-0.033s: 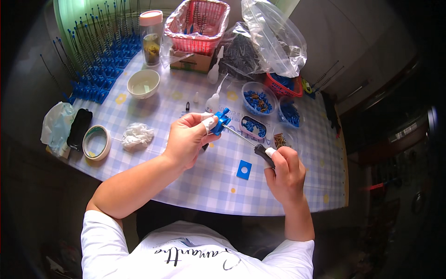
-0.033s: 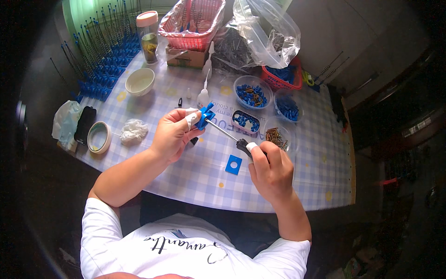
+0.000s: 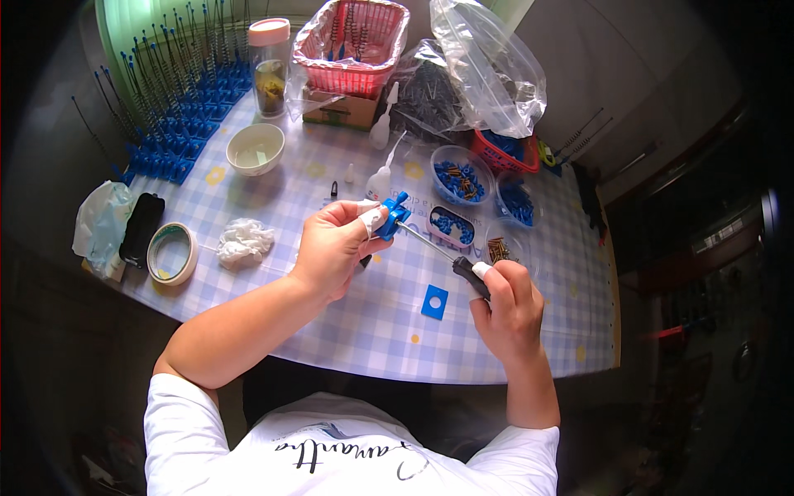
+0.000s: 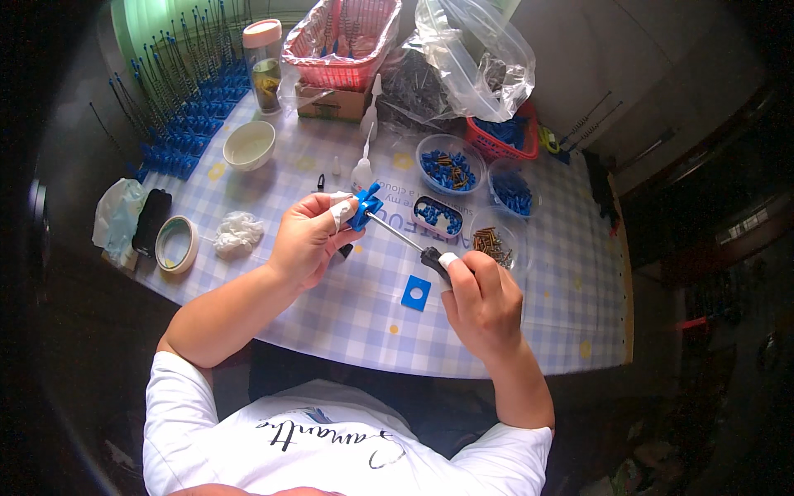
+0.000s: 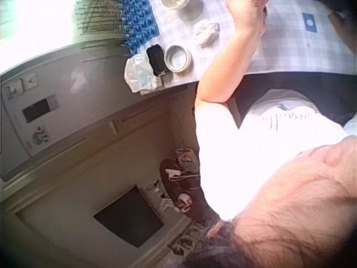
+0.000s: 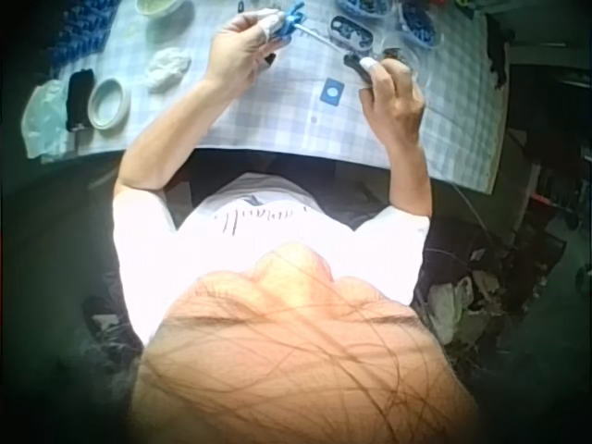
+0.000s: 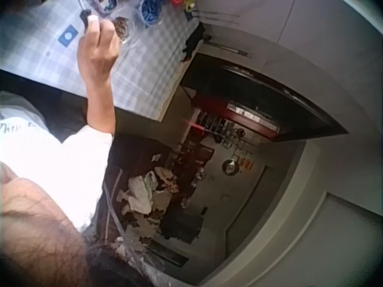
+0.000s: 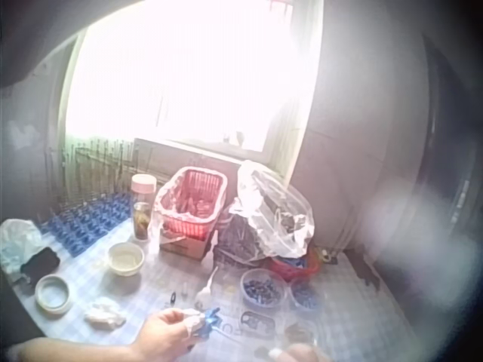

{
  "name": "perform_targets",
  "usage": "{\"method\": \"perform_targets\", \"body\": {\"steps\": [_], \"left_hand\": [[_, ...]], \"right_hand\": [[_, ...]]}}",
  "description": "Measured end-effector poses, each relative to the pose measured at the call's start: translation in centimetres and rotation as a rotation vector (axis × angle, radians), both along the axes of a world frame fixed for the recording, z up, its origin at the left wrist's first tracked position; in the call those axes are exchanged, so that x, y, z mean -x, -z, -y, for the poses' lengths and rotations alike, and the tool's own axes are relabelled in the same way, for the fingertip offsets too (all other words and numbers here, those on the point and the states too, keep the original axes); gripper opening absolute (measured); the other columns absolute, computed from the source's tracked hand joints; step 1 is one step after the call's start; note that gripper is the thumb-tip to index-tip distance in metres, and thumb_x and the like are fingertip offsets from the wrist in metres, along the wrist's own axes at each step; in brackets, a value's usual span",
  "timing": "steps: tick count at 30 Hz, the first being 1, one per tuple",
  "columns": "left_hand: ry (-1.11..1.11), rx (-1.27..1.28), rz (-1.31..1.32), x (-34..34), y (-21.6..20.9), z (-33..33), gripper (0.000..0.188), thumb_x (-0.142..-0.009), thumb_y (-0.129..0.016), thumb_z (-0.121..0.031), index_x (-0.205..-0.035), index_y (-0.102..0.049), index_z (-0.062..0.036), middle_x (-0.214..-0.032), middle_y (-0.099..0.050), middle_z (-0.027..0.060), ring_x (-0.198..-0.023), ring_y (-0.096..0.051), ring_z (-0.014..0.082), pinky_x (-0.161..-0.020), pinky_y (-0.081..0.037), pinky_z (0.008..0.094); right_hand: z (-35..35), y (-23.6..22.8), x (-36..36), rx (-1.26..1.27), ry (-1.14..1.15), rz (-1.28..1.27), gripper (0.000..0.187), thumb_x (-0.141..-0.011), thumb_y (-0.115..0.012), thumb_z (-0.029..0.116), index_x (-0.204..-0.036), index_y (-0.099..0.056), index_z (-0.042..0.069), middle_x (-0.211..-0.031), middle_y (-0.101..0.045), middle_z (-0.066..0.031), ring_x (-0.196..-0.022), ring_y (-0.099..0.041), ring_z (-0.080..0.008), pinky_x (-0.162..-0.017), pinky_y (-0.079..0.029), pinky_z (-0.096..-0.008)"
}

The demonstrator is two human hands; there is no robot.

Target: The person picks up a blue plastic part and a metal pin, inserts the pin into the part, and uses a screwdriver to secure it. They then apply glue from a bottle to the assembly and set the completed piece down.

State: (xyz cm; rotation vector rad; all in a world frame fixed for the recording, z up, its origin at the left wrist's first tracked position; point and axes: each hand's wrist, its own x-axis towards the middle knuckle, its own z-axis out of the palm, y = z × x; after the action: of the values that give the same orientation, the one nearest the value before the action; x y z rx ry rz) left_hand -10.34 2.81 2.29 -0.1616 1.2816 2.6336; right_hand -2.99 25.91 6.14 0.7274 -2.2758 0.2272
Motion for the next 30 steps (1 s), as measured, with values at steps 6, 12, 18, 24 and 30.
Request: {"method": "perform_targets", "body": {"steps": [6, 12, 18, 24, 30], "left_hand": [[-0.004, 0.025, -0.018, 0.0, 0.3, -0.1, 0.018, -0.088, -0.07, -0.011, -0.098, -0.059, -0.0012, -0.098, -0.067, 0.0099, -0.09, -0.067, 0.0151, -0.08, -0.058, 0.0317], [-0.009, 0.021, -0.027, -0.1, 0.4, -0.1, 0.017, -0.088, -0.07, -0.011, -0.099, -0.06, -0.0013, -0.099, -0.067, 0.0098, -0.09, -0.066, 0.0157, -0.079, -0.057, 0.032], [0.006, 0.051, -0.068, 0.1, 0.9, -0.1, 0.018, -0.088, -0.07, -0.012, -0.099, -0.061, -0.0005, -0.098, -0.067, 0.0096, -0.09, -0.067, 0.0156, -0.078, -0.057, 0.0322], [0.0, 0.059, -0.05, 0.0, 0.9, -0.3, 0.018, -0.088, -0.07, -0.011, -0.1, -0.062, -0.0004, -0.098, -0.067, 0.0093, -0.089, -0.067, 0.0152, -0.077, -0.058, 0.0314], [-0.034, 0.028, -0.075, -0.1, 0.4, -0.3, 0.015, -0.088, -0.069, -0.01, -0.099, -0.064, 0.0002, -0.097, -0.068, 0.0096, -0.087, -0.068, 0.0151, -0.074, -0.059, 0.0302]], "right_hand": [[-0.7, -0.1, 0.9, 0.069, -0.083, 0.103, 0.041, -0.065, -0.078, 0.002, -0.102, -0.061, 0.003, -0.09, -0.061, -0.0113, -0.073, -0.063, -0.0275, -0.062, -0.053, -0.0347], [-0.8, 0.0, 1.0, 0.047, -0.11, 0.084, 0.037, -0.069, -0.078, 0.006, -0.102, -0.062, 0.0, -0.088, -0.063, -0.0127, -0.073, -0.065, -0.0281, -0.063, -0.053, -0.0354], [-1.0, 0.4, 0.9, 0.148, -0.154, 0.239, 0.039, -0.071, -0.078, 0.004, -0.102, -0.056, 0.002, -0.089, -0.064, -0.0142, -0.073, -0.067, -0.0288, -0.06, -0.054, -0.0353], [-0.9, 0.5, 1.1, 0.198, -0.1, 0.206, 0.043, -0.066, -0.079, -0.001, -0.101, -0.055, 0.004, -0.086, -0.061, -0.0126, -0.072, -0.064, -0.0281, -0.059, -0.054, -0.0344], [-0.8, 0.8, 1.1, 0.206, -0.12, 0.157, 0.036, -0.068, -0.08, 0.002, -0.098, -0.06, 0.002, -0.084, -0.061, -0.0124, -0.07, -0.063, -0.0264, -0.058, -0.053, -0.0323]]}}
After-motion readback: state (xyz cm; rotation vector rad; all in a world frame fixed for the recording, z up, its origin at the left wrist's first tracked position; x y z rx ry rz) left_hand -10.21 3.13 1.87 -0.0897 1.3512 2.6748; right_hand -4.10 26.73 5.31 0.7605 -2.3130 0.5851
